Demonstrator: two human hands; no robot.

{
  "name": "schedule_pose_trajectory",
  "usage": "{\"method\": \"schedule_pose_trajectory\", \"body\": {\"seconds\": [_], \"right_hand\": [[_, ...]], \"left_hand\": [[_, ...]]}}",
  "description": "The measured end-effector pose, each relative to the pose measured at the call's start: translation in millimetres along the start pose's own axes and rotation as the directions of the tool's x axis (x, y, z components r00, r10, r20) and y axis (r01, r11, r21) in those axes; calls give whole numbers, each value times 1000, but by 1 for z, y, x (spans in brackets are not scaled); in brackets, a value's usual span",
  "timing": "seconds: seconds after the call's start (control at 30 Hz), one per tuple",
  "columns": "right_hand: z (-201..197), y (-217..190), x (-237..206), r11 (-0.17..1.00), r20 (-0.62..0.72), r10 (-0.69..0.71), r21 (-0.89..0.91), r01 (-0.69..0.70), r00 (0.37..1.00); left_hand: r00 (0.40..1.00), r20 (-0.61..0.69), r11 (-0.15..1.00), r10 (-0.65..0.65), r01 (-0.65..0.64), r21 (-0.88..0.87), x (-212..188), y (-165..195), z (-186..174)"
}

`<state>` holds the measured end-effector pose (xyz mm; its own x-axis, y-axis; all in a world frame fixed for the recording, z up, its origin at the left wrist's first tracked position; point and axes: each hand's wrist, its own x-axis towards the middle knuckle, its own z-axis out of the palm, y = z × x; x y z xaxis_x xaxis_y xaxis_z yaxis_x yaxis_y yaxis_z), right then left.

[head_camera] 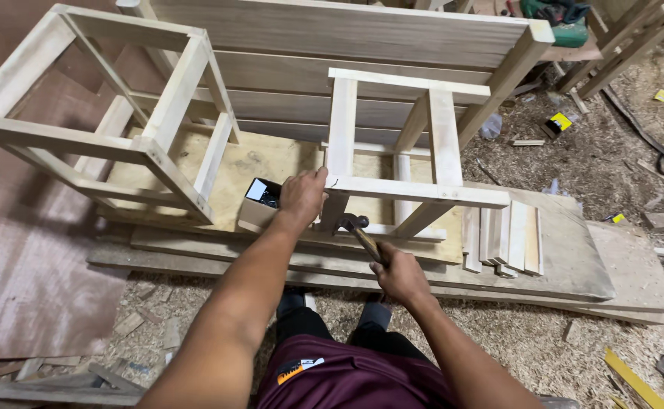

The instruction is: The person assembles a wooden frame by positioning a rectangular frame onto a larger structure and securing it with nails. They use a hammer to drive nails into the frame, repeatedly adjusting the frame's position to ensure alignment.

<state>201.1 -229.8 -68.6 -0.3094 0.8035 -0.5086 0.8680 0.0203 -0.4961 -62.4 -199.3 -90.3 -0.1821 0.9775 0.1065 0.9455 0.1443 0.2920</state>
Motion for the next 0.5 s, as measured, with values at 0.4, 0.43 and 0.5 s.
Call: {"method": "schedule_pose_trajectory", "body": {"seconds": [0.4, 0.43, 0.5], "right_hand": [[-10, 0, -14, 998, -20, -35, -49, 34, 999], [-9, 1, -11, 995, -10, -50, -88, 49, 999], [-5, 0, -4, 977, 34, -124, -171, 128, 992]], "left_hand": [[994, -81, 997, 77, -75, 25, 8, -1, 6], [997, -37, 998, 66, -65, 22, 9, -2, 6], [998, 4, 998, 64, -64, 12, 11, -3, 5]]}}
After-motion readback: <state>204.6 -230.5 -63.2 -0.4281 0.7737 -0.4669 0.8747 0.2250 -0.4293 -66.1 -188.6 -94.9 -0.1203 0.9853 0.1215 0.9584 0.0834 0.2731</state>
